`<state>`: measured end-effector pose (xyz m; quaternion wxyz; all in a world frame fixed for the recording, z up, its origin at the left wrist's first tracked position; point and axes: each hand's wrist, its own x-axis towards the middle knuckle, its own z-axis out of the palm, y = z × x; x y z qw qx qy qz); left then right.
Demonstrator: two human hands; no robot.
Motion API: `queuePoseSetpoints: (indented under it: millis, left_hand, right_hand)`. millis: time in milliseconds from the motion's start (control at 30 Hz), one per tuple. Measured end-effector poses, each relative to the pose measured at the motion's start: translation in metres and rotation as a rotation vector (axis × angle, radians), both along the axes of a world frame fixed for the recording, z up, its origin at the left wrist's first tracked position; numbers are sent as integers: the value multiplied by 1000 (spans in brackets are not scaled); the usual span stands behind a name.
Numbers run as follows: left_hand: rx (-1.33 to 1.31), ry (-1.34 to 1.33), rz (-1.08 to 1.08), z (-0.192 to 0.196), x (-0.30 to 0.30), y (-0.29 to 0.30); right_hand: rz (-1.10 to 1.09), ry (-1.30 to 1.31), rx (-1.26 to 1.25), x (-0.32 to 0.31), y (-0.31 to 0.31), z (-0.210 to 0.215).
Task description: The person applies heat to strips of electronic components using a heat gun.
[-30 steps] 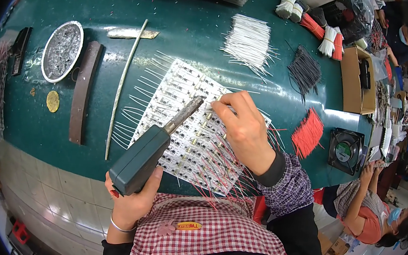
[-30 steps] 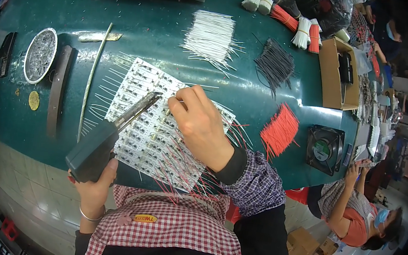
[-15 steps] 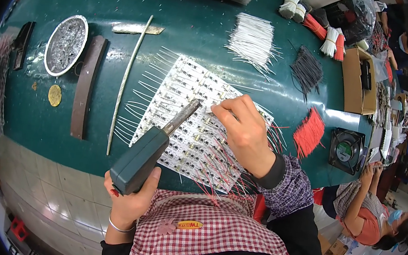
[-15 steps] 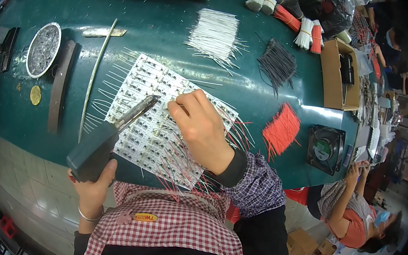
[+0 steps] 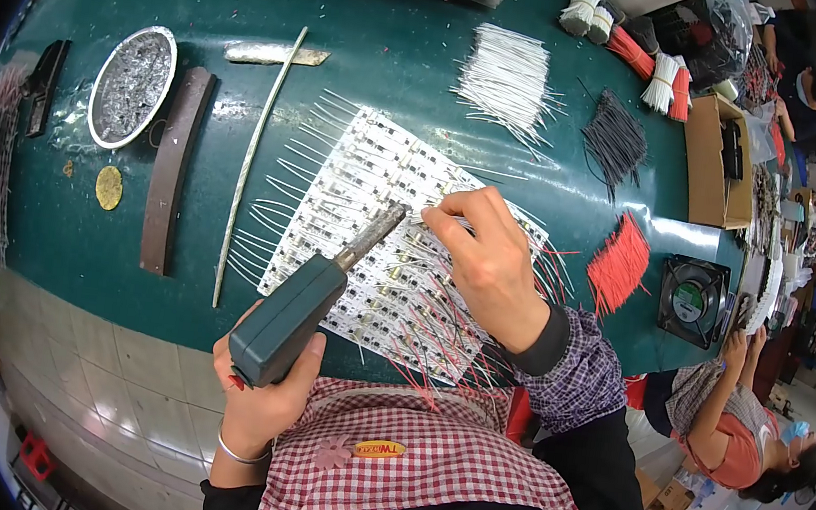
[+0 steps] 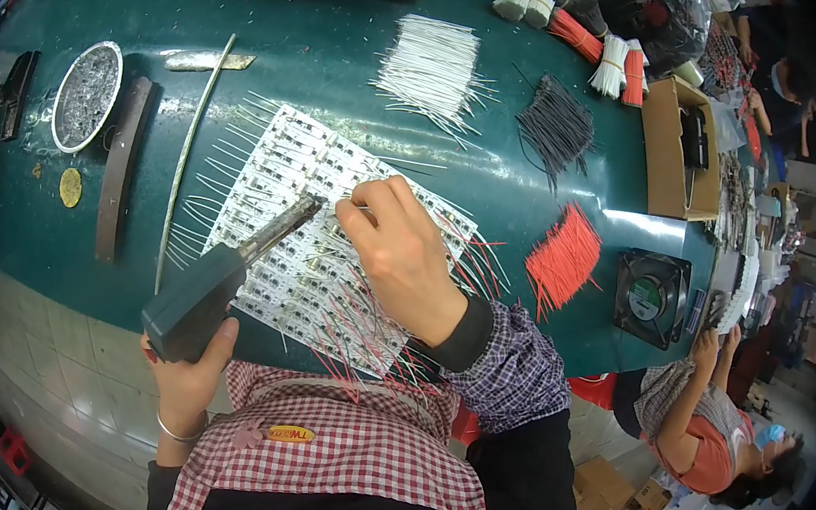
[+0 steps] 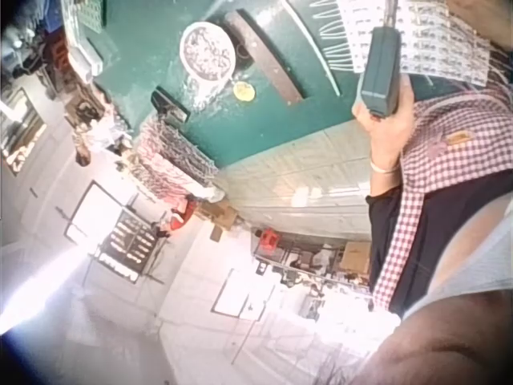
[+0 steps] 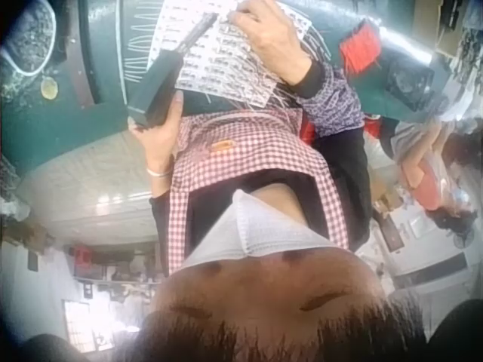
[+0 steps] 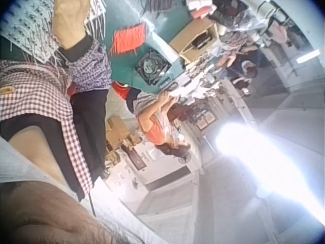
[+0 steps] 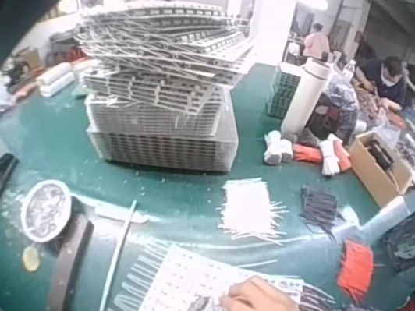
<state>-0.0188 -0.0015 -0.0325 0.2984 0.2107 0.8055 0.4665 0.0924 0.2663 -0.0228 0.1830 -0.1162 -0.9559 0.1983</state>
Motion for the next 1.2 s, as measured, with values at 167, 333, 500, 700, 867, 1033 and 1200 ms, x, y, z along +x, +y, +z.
queuePoseSetpoints:
  millis: [167, 333, 500, 700, 867, 1033, 1200]
  left_hand:
    - [112, 114, -34, 25, -7, 26]
    - [163, 156, -54, 40, -11, 42]
    - [65, 162, -12, 29, -5, 26]
    - [95, 57, 52, 32, -4, 28]
    - [95, 166, 65, 28, -1, 25]
    - [162, 257, -90, 24, -7, 13]
    - [193, 67, -49, 27, -7, 14]
  right_hand:
    - [4, 0, 1, 0, 0, -1]
    - [3, -5, -4, 0, 0, 0]
    - [3, -5, -2, -1, 0, 2]
    - [0, 5, 3, -1, 0, 1]
    - [-4, 85, 36, 2, -3, 5]
    - [19, 63, -10, 2, -9, 2]
    - [26, 35, -20, 3, -10, 2]
